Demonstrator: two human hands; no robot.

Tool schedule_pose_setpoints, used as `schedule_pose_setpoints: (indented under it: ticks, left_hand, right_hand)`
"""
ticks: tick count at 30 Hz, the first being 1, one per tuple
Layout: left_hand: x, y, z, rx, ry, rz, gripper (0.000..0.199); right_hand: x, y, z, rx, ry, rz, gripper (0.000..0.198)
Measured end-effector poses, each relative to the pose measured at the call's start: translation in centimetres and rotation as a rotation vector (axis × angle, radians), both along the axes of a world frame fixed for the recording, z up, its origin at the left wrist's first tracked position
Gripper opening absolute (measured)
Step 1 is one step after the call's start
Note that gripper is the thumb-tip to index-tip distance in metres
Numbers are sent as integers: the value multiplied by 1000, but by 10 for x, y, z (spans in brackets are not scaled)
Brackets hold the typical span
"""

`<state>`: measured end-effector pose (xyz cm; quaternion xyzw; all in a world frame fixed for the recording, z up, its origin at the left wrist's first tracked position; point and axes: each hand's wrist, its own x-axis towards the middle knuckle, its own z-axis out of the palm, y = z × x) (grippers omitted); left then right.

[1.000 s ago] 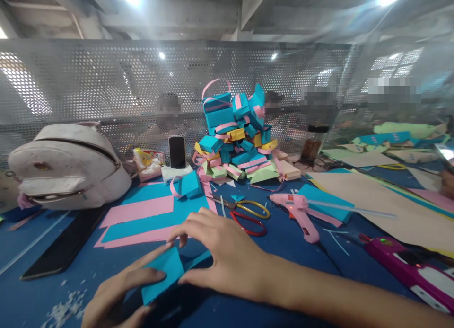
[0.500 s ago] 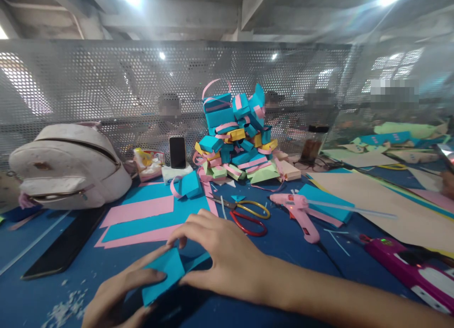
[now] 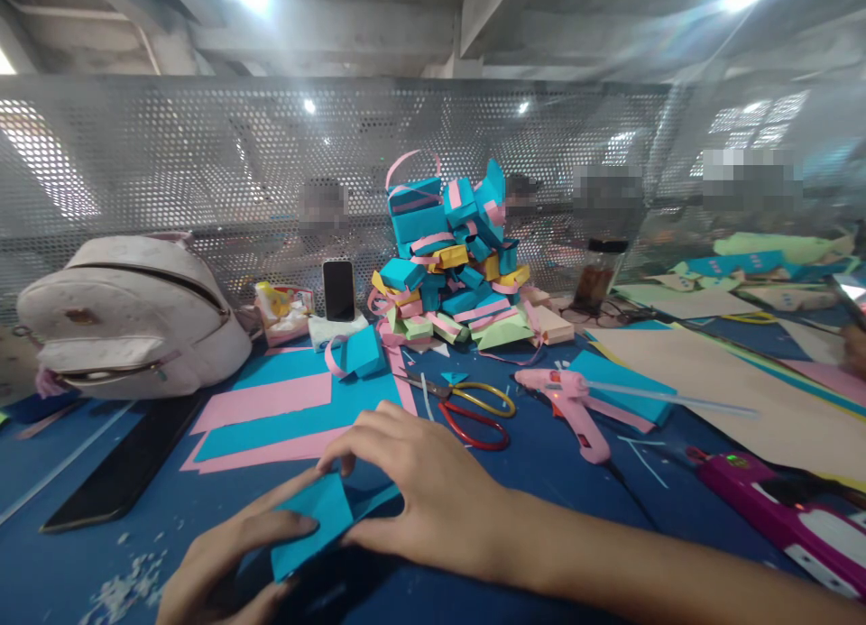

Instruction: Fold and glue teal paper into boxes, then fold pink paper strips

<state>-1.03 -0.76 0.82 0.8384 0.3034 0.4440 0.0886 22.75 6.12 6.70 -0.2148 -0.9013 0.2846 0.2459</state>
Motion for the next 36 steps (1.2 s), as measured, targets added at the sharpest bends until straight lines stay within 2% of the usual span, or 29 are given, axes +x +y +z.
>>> schedule_pose_setpoints:
  ticks: [21,27,32,36]
  left_hand:
    - [1,-2,2,26,2,15,30]
    - [-2,-3,-2,-5,47,9,33]
    - [-1,-3,2,21,38,12,32]
    - [1,-2,-1,0,-32,5,40]
  right_hand:
    - [0,-2,-2,7,12,11,42]
    - [0,-1,-3,6,36,14,46]
    - [0,-2,-3,-18,36,16,47]
    - [0,-2,-3,-24,42,8,46]
